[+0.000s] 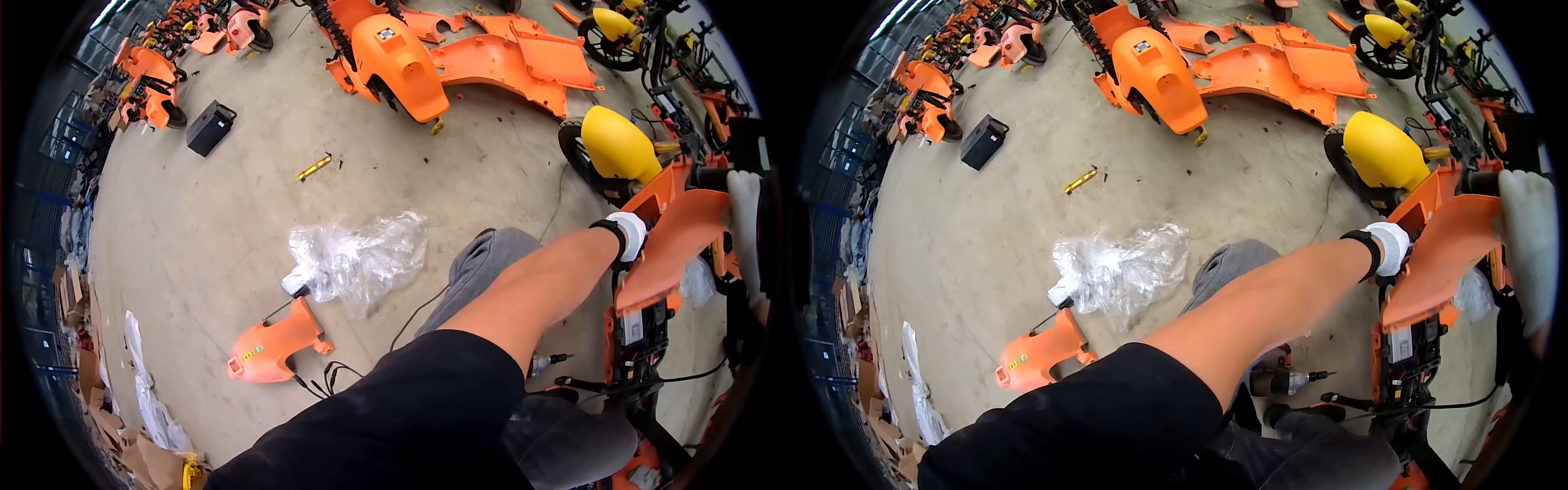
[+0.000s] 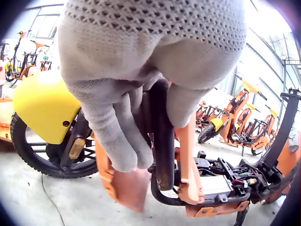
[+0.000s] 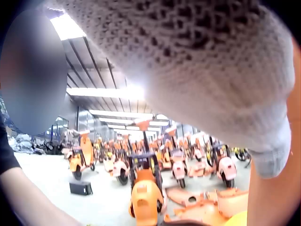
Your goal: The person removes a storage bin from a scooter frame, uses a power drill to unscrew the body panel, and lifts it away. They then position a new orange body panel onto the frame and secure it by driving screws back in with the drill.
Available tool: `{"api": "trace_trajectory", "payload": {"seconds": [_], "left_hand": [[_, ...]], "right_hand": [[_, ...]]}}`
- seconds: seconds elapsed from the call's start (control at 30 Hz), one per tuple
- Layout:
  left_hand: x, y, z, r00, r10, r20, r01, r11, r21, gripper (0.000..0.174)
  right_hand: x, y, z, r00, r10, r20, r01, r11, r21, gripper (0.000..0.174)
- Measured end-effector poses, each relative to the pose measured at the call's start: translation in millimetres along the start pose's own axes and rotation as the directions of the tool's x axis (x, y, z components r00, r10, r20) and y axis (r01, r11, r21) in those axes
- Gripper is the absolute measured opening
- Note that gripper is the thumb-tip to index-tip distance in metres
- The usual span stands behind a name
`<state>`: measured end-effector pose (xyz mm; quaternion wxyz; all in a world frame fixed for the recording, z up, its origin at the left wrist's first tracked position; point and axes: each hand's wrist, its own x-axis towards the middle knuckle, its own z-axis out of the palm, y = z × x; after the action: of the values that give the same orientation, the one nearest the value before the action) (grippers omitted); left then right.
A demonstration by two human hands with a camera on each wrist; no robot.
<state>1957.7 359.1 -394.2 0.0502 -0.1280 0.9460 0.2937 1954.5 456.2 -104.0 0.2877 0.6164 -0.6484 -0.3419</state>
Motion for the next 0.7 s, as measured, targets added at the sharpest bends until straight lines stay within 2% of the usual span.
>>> {"api": "trace_trajectory", "payload": {"seconds": [0.03,0.07,0.1,0.17,0.23,0.27,0.3,0.33,0.4,0.43,0.47,0.57,0.63,0.7], "left_hand": [[-2.5,-0.2,-2.4,1.0,-0.005,0.014,0.006,0.999,-0.036,0.035],[-12.5,-0.4,-7.8,0.994,0.071,-0.08,-0.074,0.997,-0.029,0.026],[-9.8,-2.2,-8.0,0.994,0.069,-0.08,-0.072,0.997,-0.033,0.026],[0.3,-5.0,-3.7,0.993,0.114,-0.03,-0.112,0.992,0.064,0.029],[4.8,-7.6,1.3,0.983,0.148,-0.108,-0.149,0.989,0.0,0.03],[17.8,-11.9,6.2,0.985,0.158,-0.068,-0.158,0.987,0.006,0.03],[27.1,-18.1,12.7,0.987,0.157,-0.029,-0.157,0.988,0.016,0.029],[9.8,-9.2,4.3,0.994,0.089,-0.066,-0.089,0.996,0.003,0.027],[3.0,-5.3,6.5,0.987,0.133,-0.09,-0.132,0.991,0.014,0.026],[2.4,-5.7,4.3,0.983,0.141,-0.117,-0.133,0.989,0.07,0.027],[2.1,-6.7,3.9,0.987,0.114,-0.113,-0.107,0.992,0.066,0.029],[-1.5,-0.9,0.9,0.993,0.068,-0.093,-0.063,0.997,0.048,0.033],[3.5,-1.6,2.5,0.996,0.039,-0.075,-0.038,0.999,0.021,0.035],[-20.6,1.6,-21.7,0.997,0.082,0.012,-0.082,0.997,0.0,0.038]], "right_hand": [[14.1,1.7,2.9,0.999,-0.046,0.016,0.046,0.999,-0.019,0.02],[20.3,8.9,1.6,0.997,-0.071,0.008,0.071,0.997,0.015,0.02],[24.6,15.0,0.1,0.995,-0.096,0.0,0.096,0.994,0.05,0.02],[32.4,10.5,-4.8,0.996,-0.05,0.071,0.047,0.998,0.038,0.021],[22.7,11.0,-13.6,0.995,-0.078,0.069,0.074,0.996,0.058,0.021],[14.2,14.4,-5.3,0.989,-0.147,-0.003,0.146,0.986,0.074,0.017],[-8.3,10.8,-2.6,0.994,-0.104,-0.018,0.105,0.993,0.045,0.016],[-37.7,-2.1,-6.6,0.997,-0.068,-0.045,0.069,0.997,0.02,0.016],[-104.9,-21.4,-3.8,0.995,0.056,-0.084,-0.059,0.998,-0.034,0.019],[-106.7,-26.5,-7.8,0.989,0.117,-0.092,-0.123,0.99,-0.072,0.02],[-99.7,-23.2,-7.7,0.989,0.129,-0.075,-0.133,0.989,-0.06,0.019],[-32.2,0.3,-16.1,0.987,-0.084,-0.134,0.098,0.99,0.104,0.018],[8.7,4.8,-4.9,0.991,-0.125,-0.049,0.127,0.991,0.043,0.019],[34.2,6.2,-6.3,0.99,-0.058,0.126,0.061,0.998,-0.02,0.023]]}}
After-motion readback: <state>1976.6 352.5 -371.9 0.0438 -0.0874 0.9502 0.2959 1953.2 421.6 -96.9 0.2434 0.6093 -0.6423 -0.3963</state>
